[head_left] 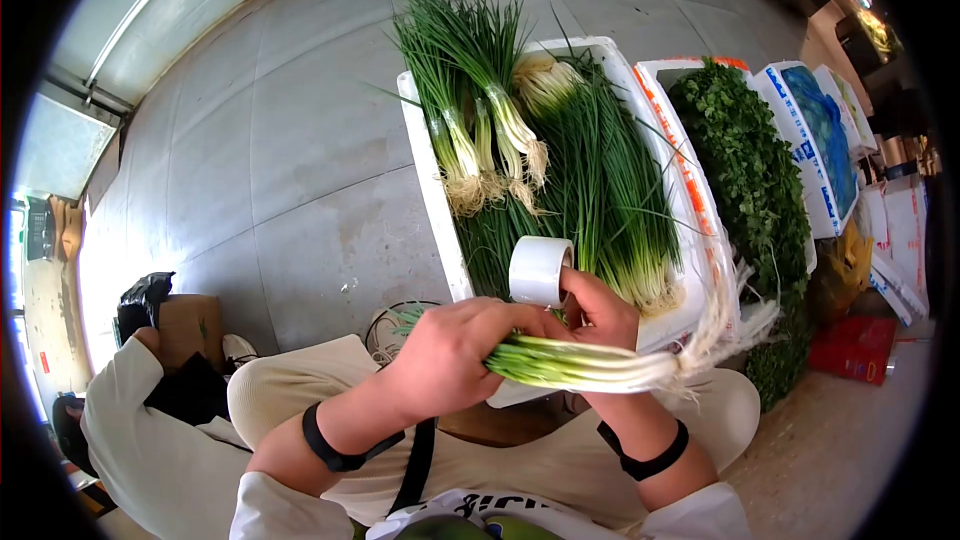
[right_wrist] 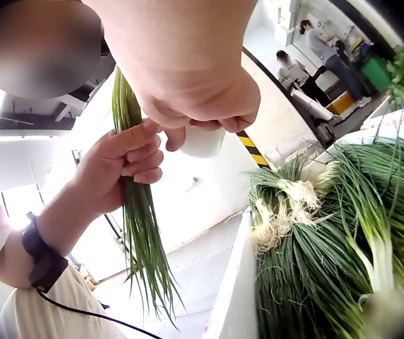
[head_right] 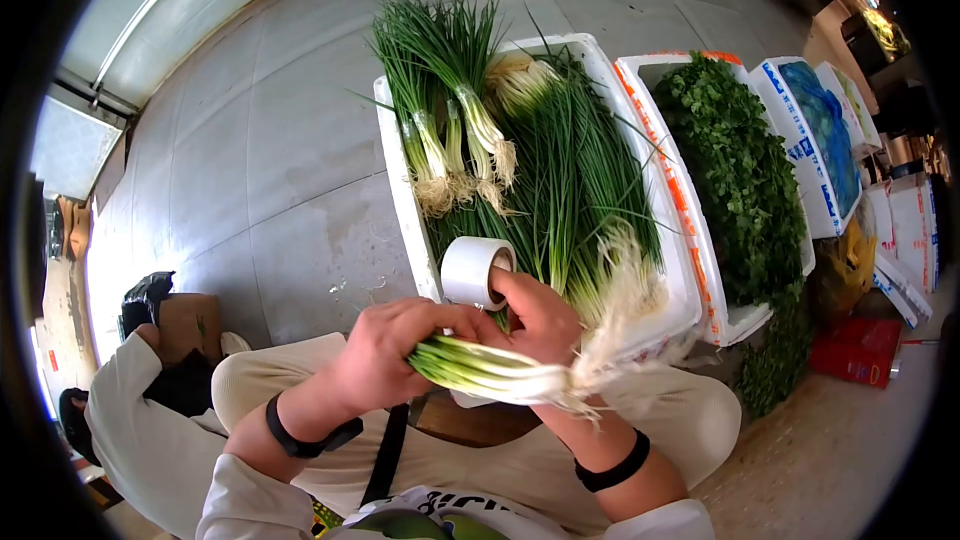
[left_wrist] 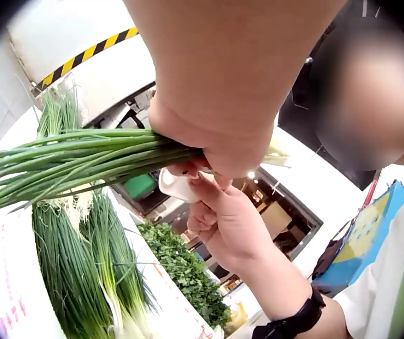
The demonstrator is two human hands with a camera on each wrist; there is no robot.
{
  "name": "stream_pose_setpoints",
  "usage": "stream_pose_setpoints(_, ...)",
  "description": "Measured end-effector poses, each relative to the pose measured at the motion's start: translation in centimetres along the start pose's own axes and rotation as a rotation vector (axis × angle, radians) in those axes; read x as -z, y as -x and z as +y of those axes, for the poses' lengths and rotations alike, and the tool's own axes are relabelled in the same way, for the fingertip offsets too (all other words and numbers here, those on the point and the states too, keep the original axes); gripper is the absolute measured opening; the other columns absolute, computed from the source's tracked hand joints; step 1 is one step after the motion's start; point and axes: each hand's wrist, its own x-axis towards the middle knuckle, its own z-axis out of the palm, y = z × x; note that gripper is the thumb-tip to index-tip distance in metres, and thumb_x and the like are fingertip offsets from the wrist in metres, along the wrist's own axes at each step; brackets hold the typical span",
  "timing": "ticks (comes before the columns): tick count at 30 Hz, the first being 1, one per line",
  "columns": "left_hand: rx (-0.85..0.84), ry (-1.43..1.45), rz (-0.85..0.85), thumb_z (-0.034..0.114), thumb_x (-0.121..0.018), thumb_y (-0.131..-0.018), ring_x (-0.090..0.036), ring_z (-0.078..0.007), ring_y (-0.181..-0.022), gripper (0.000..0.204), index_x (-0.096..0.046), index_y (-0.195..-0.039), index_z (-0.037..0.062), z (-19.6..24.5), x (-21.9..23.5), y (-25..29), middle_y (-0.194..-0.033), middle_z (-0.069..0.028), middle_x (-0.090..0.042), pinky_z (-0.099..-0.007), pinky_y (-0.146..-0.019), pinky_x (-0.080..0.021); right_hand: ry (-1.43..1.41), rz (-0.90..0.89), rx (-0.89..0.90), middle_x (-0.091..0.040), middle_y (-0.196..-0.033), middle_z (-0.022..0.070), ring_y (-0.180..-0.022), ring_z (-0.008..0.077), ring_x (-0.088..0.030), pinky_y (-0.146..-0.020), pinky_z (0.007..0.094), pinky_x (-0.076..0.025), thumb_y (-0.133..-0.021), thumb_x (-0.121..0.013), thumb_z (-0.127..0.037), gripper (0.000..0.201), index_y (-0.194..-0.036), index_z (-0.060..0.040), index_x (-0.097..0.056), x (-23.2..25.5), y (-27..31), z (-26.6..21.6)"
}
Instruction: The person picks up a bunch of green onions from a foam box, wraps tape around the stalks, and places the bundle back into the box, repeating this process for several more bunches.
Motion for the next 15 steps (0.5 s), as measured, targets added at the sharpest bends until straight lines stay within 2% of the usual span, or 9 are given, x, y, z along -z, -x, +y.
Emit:
stream_pose_setpoints(1, -0.006, -0.033, -0.011, -0.001, -0.073, -0.065, -0.069, -0.031, -0.082, 0.041, -0.064, -0.103, 0.0094, 0.1, -0.3, 0.1, -0.088, -0.0083, -0.069, -0.0395, -0.073, -0.056, -0.066, 0.076, 0.018, -0.068, -0.078, 0.0029, -0.055, 0.0071, -0.049, -0.048, 0.0239, -0.039, -0.078, -0.083, -0.009, 0.032, -0.108, -0.0031, -0.072, -0.5, -0.1, 0.0)
stream_pose_setpoints(2, -0.011, -0.065, -0.023, 0.001, -0.077, -0.063, -0.069, -0.0295, -0.08, 0.04, -0.066, -0.1, 0.0098, 0.3, -0.5, 0.1, -0.086, -0.0068, -0.07, -0.038, -0.073, -0.055, -0.088, 0.045, -0.008, -0.069, -0.081, 0.0045, -0.056, 0.0058, -0.05, -0.049, 0.0233, -0.04, -0.078, -0.084, -0.008, 0.032, -0.107, -0.0023, -0.072, -0.2, -0.1, -0.4)
stream_pose_setpoints(6, -0.064, -0.135, -0.011, 0.003, -0.078, -0.06, -0.069, -0.0281, -0.078, 0.041, -0.066, -0.099, 0.0118, 0.3, -0.9, 0.4, -0.084, -0.0058, -0.068, -0.0367, -0.072, -0.055, -0.169, 0.024, 0.004, -0.069, -0.078, 0.004, -0.057, 0.0037, -0.05, -0.049, 0.022, -0.04, -0.078, -0.084, -0.007, 0.028, -0.104, -0.0023, -0.074, -0.6, 0.1, 0.9)
stream_pose_setpoints(12, -0.118, -0.072, -0.056, 0.007, -0.079, -0.064, -0.069, -0.0269, -0.076, 0.038, -0.068, -0.1, 0.013, 0.0, -1.0, 0.7, -0.082, -0.0046, -0.068, -0.0378, -0.07, -0.055, -0.268, 0.012, -0.039, -0.071, -0.075, 0.0019, -0.056, 0.0019, -0.05, -0.049, 0.0214, -0.039, -0.077, -0.087, -0.011, 0.026, -0.099, -0.0041, -0.077, -0.4, -0.2, 0.4)
stream_pose_setpoints(15, -0.161, -0.056, -0.109, 0.008, -0.076, -0.07, -0.068, -0.0246, -0.078, 0.038, -0.065, -0.106, 0.0122, 0.3, -0.3, 0.8, -0.084, -0.0051, -0.066, -0.0374, -0.069, -0.056, -0.267, -0.007, -0.071, -0.067, -0.069, -0.0022, -0.055, 0.0007, -0.044, -0.048, 0.0212, -0.034, -0.077, -0.087, -0.011, 0.025, -0.1, -0.004, -0.076, -0.4, -0.2, 1.0)
